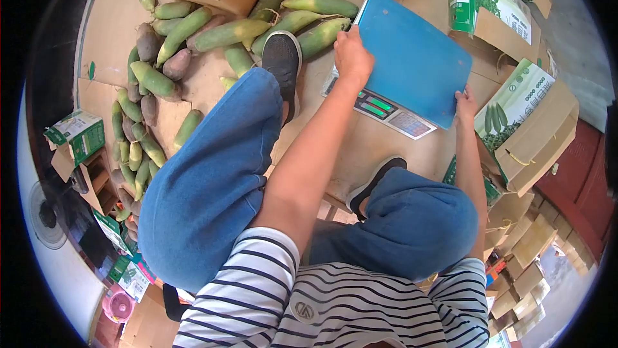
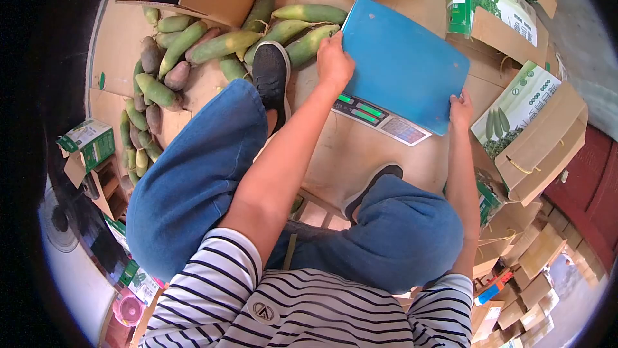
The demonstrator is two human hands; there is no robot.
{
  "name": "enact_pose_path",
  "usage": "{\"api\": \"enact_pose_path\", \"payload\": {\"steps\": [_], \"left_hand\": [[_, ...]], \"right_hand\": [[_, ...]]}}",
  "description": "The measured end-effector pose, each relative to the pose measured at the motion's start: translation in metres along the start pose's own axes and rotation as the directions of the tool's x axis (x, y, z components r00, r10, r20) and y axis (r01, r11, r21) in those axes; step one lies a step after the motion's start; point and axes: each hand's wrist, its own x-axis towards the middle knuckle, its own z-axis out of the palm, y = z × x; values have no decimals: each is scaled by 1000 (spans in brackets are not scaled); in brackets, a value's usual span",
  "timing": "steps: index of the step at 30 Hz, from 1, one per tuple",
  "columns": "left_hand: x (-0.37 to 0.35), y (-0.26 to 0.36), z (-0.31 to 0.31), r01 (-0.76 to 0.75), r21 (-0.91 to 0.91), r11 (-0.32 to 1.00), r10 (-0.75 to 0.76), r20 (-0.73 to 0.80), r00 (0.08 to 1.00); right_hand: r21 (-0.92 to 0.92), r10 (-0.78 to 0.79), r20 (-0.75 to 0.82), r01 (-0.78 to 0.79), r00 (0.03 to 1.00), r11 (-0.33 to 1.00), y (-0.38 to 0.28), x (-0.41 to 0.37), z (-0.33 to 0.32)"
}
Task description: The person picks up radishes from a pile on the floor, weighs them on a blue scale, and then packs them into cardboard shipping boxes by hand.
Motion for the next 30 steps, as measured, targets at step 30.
{"api": "enact_pose_path", "payload": {"steps": [30], "left_hand": [[20, -29, 8, -56, 50, 997, 49, 122, 991]], "right_hand": [[-559, -221, 48, 210, 974, 802, 36, 11, 6]]}}
